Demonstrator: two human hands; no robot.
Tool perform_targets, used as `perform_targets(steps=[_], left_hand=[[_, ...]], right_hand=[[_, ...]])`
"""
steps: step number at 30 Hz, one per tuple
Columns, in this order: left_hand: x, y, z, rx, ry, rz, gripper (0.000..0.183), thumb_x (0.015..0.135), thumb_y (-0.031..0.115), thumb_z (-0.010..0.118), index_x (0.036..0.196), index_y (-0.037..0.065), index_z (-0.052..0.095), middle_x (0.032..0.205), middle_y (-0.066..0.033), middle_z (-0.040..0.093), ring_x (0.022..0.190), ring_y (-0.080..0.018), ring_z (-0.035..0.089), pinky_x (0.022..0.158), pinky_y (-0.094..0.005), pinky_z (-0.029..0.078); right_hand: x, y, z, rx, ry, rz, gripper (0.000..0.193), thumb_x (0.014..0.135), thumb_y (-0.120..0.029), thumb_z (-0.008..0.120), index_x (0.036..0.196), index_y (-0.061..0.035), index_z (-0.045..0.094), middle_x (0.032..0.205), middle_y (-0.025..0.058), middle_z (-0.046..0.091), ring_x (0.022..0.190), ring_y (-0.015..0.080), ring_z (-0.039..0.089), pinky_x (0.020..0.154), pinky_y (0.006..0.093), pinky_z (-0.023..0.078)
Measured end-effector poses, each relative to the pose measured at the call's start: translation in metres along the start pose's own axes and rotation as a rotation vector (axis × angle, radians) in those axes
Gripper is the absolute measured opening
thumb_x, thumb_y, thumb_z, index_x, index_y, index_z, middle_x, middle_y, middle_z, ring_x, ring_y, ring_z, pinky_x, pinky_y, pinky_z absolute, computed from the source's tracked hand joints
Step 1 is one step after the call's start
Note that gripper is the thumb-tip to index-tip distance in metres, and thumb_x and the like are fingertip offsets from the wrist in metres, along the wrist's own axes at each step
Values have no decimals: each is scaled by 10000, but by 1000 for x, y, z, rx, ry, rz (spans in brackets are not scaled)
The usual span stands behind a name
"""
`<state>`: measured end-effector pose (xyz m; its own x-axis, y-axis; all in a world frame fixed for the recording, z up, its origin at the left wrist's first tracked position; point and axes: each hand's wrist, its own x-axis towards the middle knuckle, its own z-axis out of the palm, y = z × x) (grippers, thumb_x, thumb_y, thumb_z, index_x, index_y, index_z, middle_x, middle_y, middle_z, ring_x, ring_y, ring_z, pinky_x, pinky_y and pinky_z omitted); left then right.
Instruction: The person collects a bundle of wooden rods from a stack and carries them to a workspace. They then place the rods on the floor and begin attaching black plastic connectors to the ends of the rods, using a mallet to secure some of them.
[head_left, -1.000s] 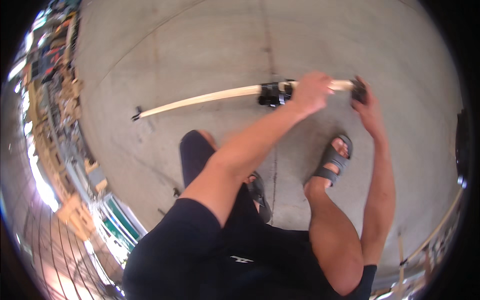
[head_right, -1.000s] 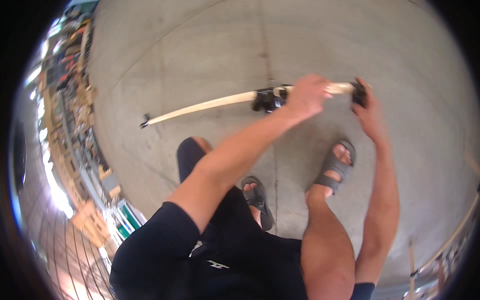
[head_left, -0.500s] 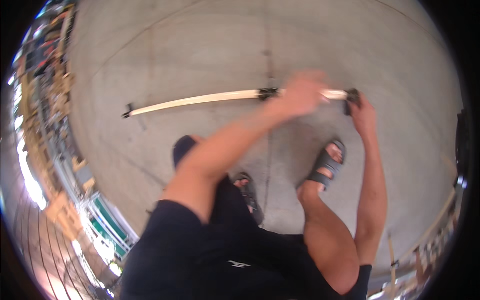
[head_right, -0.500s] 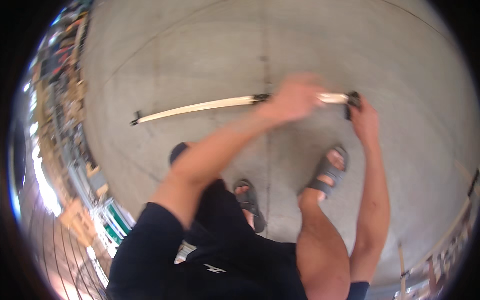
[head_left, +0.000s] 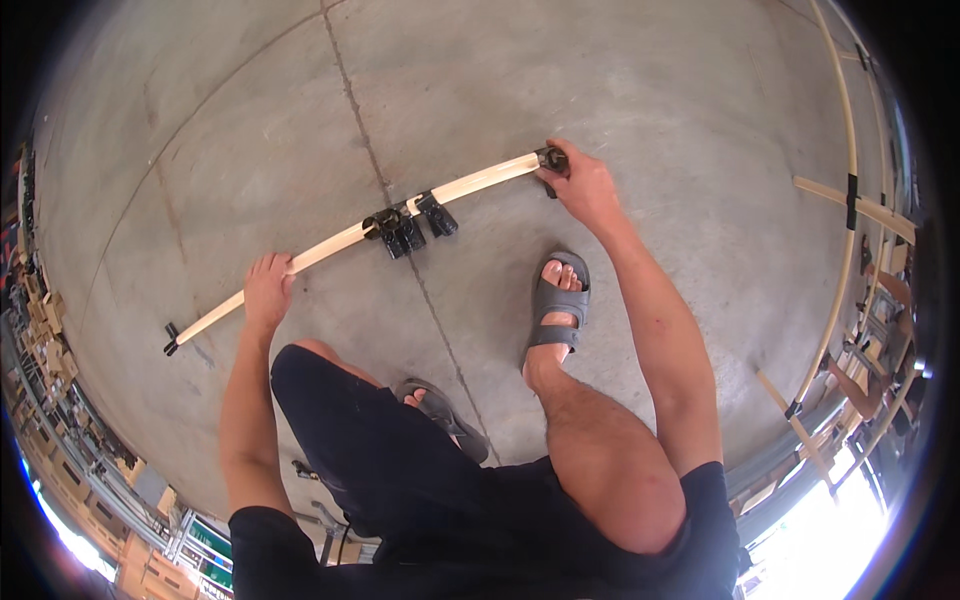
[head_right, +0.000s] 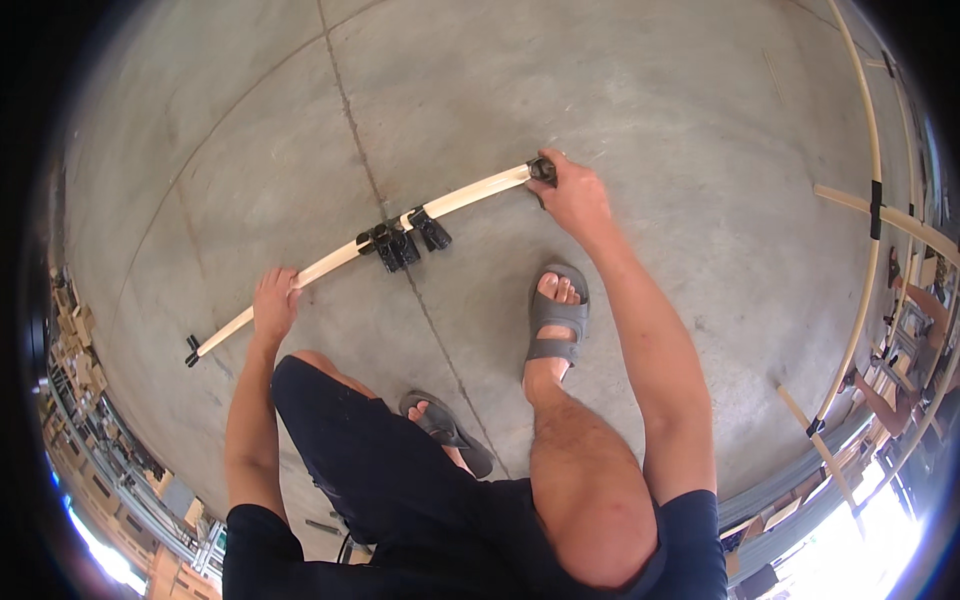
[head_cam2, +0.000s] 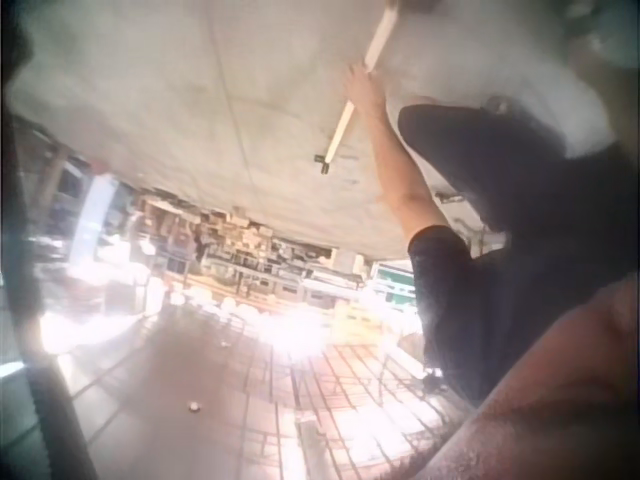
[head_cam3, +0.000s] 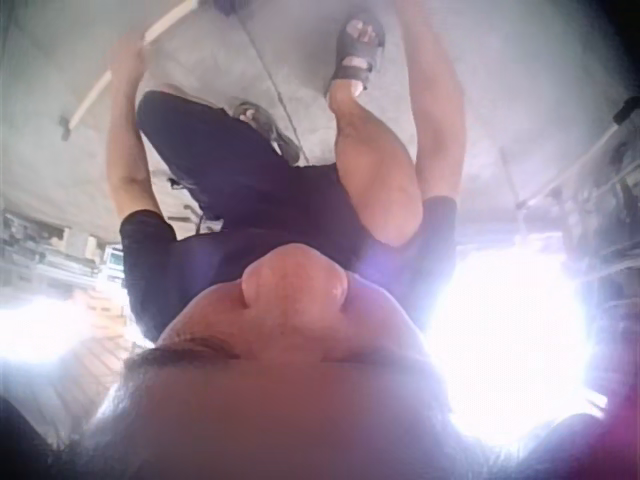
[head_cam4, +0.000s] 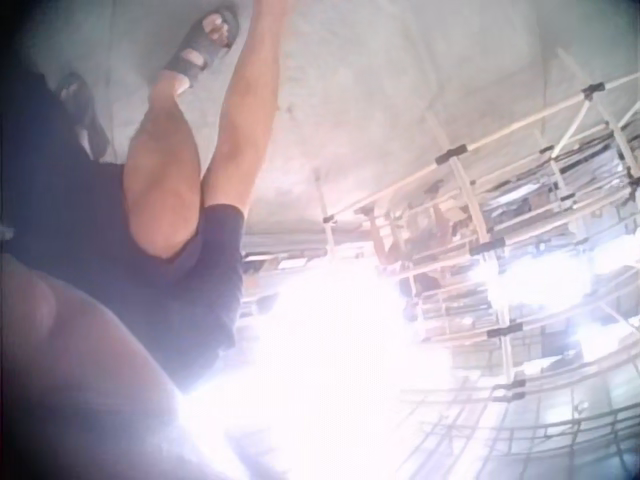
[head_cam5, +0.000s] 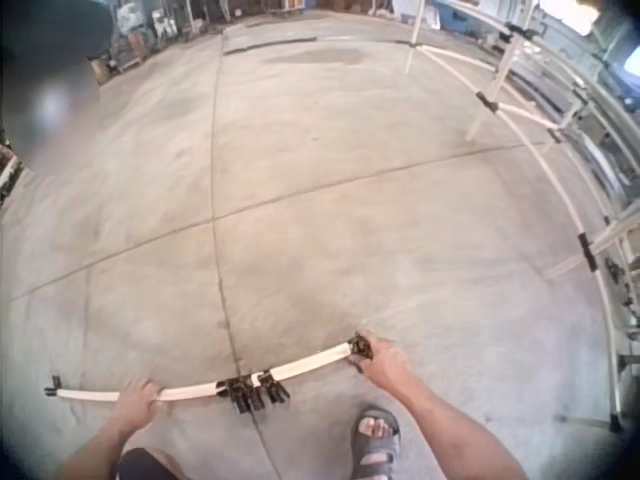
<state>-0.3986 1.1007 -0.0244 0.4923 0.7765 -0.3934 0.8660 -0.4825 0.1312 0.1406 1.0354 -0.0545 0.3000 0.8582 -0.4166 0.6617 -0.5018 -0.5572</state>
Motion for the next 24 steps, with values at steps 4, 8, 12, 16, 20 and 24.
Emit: perform_targets(steps=[4,8,12,16,20,24], left_hand=[[-2,-12,5,-25,-14,-5,362,827,93,695,1161,74,558,1122,-125,602,1048,-360,586,882,-451,477],[13,-19,6,-21,-13,-40,335,849,61,654,1162,63,537,1112,-155,600,1009,-383,599,839,-460,498],[61,-35,-39,10,133,-12,306,868,27,615,1160,58,528,1103,-159,600,1012,-389,599,839,-469,496],[110,-40,-57,46,182,-14,297,888,1,593,1171,63,531,1112,-153,603,1046,-387,590,841,-473,493],[150,-49,-54,119,268,-3,293,900,18,583,1183,68,528,1126,-137,600,1053,-380,585,846,-475,494],[155,-42,-52,170,251,-124,314,877,33,595,1176,111,542,1120,-110,606,1055,-357,596,862,-462,497]], right_hand=[[4,-9,2,-26,65,12,479,852,-313,754,1277,-125,636,957,172,728,905,342,703,799,420,546],[16,-2,6,-21,106,4,462,862,-321,740,1267,-121,641,998,177,725,949,353,696,816,425,544],[64,-42,-19,-26,92,46,434,885,-356,706,1263,-153,640,1069,160,716,1003,371,671,841,452,539],[116,-65,-41,-41,103,9,430,908,-358,673,1291,-167,626,1116,137,712,1045,360,660,874,446,532],[155,-73,-48,93,169,-46,459,917,-338,654,1329,-142,599,1116,143,714,1054,353,661,891,447,528],[155,-74,-46,200,151,-107,493,917,-316,643,1350,-89,580,1121,173,710,1057,352,664,904,437,527]])
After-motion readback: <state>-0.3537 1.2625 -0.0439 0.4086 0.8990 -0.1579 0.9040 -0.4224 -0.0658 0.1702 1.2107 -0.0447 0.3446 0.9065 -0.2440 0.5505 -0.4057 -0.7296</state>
